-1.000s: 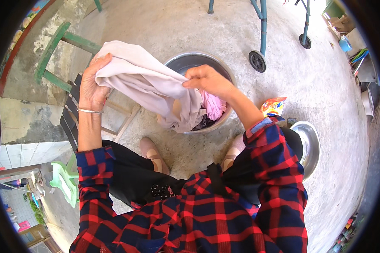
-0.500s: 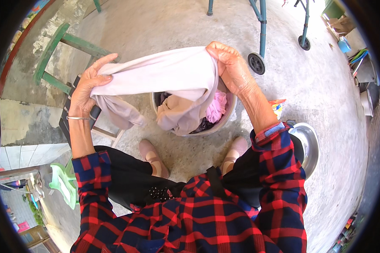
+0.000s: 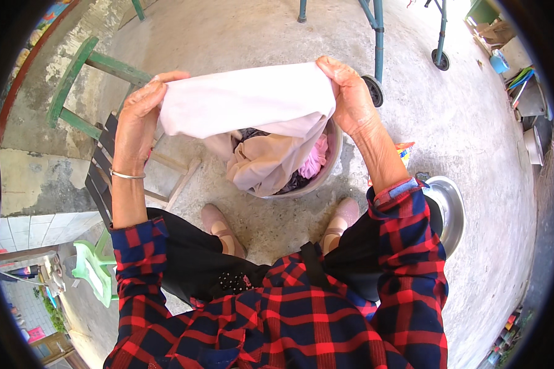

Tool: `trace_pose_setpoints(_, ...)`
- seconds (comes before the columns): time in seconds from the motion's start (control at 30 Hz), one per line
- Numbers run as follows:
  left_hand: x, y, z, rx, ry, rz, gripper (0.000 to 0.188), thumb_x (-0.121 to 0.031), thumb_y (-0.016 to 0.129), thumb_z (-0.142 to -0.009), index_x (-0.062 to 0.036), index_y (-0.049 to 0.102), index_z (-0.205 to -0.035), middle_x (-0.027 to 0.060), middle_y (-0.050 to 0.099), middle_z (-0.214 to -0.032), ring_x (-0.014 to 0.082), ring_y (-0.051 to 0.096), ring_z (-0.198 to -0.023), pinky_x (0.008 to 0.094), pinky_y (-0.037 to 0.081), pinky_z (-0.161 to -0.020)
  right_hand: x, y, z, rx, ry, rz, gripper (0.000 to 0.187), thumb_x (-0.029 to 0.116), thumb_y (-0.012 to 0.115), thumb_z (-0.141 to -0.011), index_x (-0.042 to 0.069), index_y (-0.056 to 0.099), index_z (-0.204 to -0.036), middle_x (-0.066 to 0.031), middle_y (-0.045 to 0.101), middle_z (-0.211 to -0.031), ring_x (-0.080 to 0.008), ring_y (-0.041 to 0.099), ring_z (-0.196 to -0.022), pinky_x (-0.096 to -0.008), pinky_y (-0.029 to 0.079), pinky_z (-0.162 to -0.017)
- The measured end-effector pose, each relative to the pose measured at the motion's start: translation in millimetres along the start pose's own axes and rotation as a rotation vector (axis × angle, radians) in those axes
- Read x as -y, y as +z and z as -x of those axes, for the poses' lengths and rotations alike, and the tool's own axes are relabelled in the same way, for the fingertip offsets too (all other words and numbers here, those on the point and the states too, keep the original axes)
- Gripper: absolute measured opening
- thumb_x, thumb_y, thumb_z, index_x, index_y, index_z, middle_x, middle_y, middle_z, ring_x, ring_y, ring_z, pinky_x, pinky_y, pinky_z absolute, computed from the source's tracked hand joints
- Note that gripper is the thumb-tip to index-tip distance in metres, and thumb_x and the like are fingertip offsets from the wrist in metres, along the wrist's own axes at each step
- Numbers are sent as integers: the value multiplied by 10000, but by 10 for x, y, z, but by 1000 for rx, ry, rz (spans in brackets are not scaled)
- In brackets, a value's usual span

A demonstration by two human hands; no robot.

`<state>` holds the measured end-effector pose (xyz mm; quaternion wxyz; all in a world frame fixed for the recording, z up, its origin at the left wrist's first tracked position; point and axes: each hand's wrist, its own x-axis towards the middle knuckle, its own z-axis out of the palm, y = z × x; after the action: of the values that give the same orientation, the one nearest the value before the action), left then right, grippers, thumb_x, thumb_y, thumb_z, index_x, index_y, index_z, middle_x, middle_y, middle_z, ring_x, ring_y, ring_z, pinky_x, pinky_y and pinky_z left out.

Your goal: The person is washing clothes by hand in a metal basin. They repeatedly scrub, wring, and rinse various garments, including a white cloth and a pink garment, using water from the basin.

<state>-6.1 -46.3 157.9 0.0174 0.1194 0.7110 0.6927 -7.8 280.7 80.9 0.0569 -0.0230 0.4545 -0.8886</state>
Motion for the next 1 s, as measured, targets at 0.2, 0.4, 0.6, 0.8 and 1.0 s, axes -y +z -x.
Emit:
trace_pose_setpoints(0.2,160,22,36,30,-106,-145,214,-196,666,-838,-4,725,-913,3,673,-821,101,574,-761,239,425,-728,53,-55,31,-66,15,-97,164,192,571,-936,46,631,-976,-38,660,-952,-154,623,-908,-306,507,-851)
trace_pose_setpoints(0.4,368,153,82,172,-155,-286,213,-204,644,-833,-19,726,-899,5,674,-828,105,574,-757,248,417,-719,63,-285,-45,-114,-19,-175,184,176,587,-936,28,640,-1033,-61,674,-949,-174,644,-876,-331,530,-832)
trace_pose_setpoints(0.6,462,129,75,290,-125,-230,228,-199,577,-833,-4,694,-848,57,673,-921,122,581,-846,255,431,-772,59,-284,-9,-33,-2,-231,178,170,571,-946,25,630,-1031,-63,669,-953,-174,642,-881,-331,531,-841)
trace_pose_setpoints(0.8,565,456,151,278,-321,142,364,-305,551,-886,31,675,-952,71,657,-910,140,569,-976,263,425,-869,30,-154,6,-16,25,-205,177,191,557,-954,32,621,-997,-46,650,-926,-162,628,-843,-319,532,-828)
trace_pose_setpoints(1.0,476,541,231,553,-426,-47,401,-332,619,-917,29,653,-1089,97,669,-1053,126,644,-919,245,500,-802,-83,-118,-27,91,95,-82,173,206,579,-951,45,633,-984,-12,642,-904,-119,609,-824,-281,514,-810)
